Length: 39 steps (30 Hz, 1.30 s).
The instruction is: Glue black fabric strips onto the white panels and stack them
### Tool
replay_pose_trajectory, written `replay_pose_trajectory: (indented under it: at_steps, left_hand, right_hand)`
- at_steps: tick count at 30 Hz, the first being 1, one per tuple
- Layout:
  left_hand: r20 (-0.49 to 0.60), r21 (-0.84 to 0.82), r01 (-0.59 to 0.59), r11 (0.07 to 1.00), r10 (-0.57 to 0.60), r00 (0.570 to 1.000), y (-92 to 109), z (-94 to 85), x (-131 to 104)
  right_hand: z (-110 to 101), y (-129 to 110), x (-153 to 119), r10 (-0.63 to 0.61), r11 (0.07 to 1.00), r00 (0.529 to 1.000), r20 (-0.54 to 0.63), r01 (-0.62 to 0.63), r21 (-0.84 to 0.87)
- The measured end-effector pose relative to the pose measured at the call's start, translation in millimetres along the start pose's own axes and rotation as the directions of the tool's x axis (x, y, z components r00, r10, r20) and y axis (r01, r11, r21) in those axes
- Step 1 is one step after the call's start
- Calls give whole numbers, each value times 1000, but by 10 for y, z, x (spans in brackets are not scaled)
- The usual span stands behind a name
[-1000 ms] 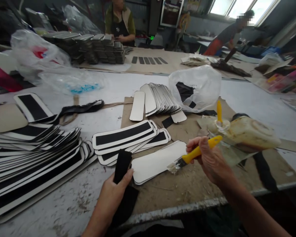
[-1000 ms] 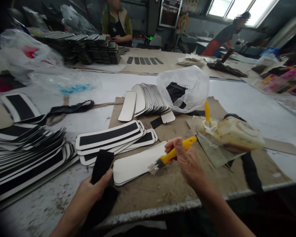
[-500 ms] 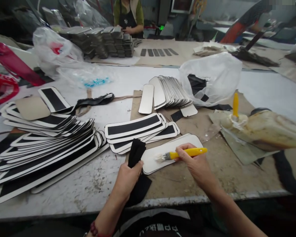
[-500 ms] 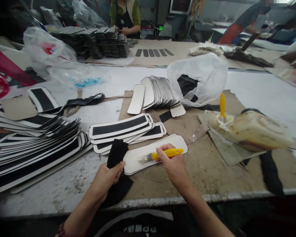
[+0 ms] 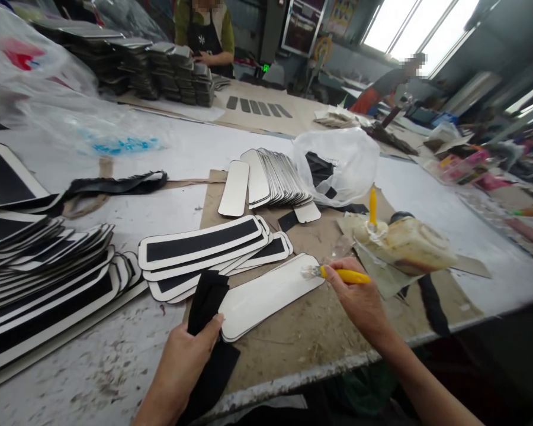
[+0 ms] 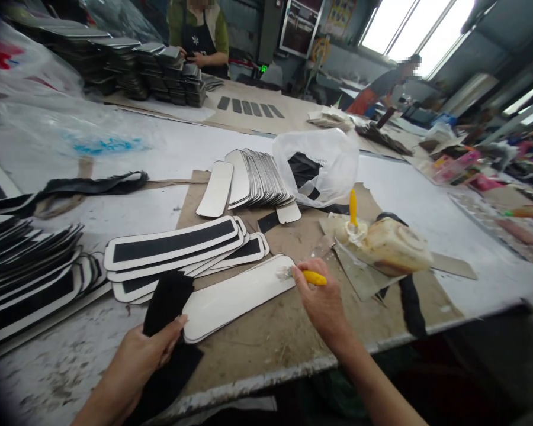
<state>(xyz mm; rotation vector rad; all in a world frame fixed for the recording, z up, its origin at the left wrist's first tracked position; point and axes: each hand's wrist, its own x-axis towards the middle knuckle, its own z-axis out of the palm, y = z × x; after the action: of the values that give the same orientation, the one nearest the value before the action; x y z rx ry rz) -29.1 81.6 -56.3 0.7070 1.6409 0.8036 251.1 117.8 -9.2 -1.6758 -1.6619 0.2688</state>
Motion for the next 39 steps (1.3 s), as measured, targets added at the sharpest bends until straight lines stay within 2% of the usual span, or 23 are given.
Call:
replay_pose_trajectory:
  at_steps: [4, 10, 12, 16, 18, 21, 26, 29, 32, 34, 37, 39]
  left_hand:
    - [-1, 9, 32, 999, -32, 999, 28, 0, -10]
    - [6, -12, 31, 999, -31, 999, 66, -34, -94]
    - [9, -5, 26, 1000, -26, 1000, 51, -48, -130]
    - [11, 10, 22, 1000, -23, 1000, -23, -61, -159]
    - [13, 12, 26, 1000, -26, 1000, -66, -65, -149]
    - [12, -17, 21, 1000, -21, 1000, -104, -85, -141]
    - [22, -35, 3, 999, -2, 1000, -82, -133, -181]
    - [44, -38, 14, 999, -12, 999, -32, -141, -184]
    - [77, -45, 25, 999, -21, 997, 27, -139, -156]
    - [111, -68, 38, 997, -30, 993, 58, -140, -128]
    - [166, -112, 42, 993, -23, 986, 84, -161, -99]
    - [158, -141, 24, 990, -2, 987, 93, -202, -104]
  right_hand:
    - [-80, 53, 25, -121, 990, 992, -16, 120, -68]
    - [-234, -90, -24, -236, 969, 972, -15, 234, -83]
    - [-181, -146, -103, -274, 959, 962, 6, 273, -79]
    - [76, -292, -325, -339, 930, 934, 112, 351, -109]
    - [166, -386, -405, -344, 934, 926, 153, 354, -41]
    - [157, -442, -411, -355, 935, 917, 182, 344, 90]
    - [98, -297, -298, -343, 932, 935, 88, 350, -93]
    - [229, -423, -406, -335, 940, 929, 159, 342, -15]
    - [389, -733, -583, -311, 932, 921, 234, 247, 265]
    - [464, -900, -643, -218, 891, 938, 270, 79, 447]
    - [499, -965, -613, 30, 738, 929, 369, -270, 619]
    - [475, -920, -545, 165, 590, 900, 405, -419, 691]
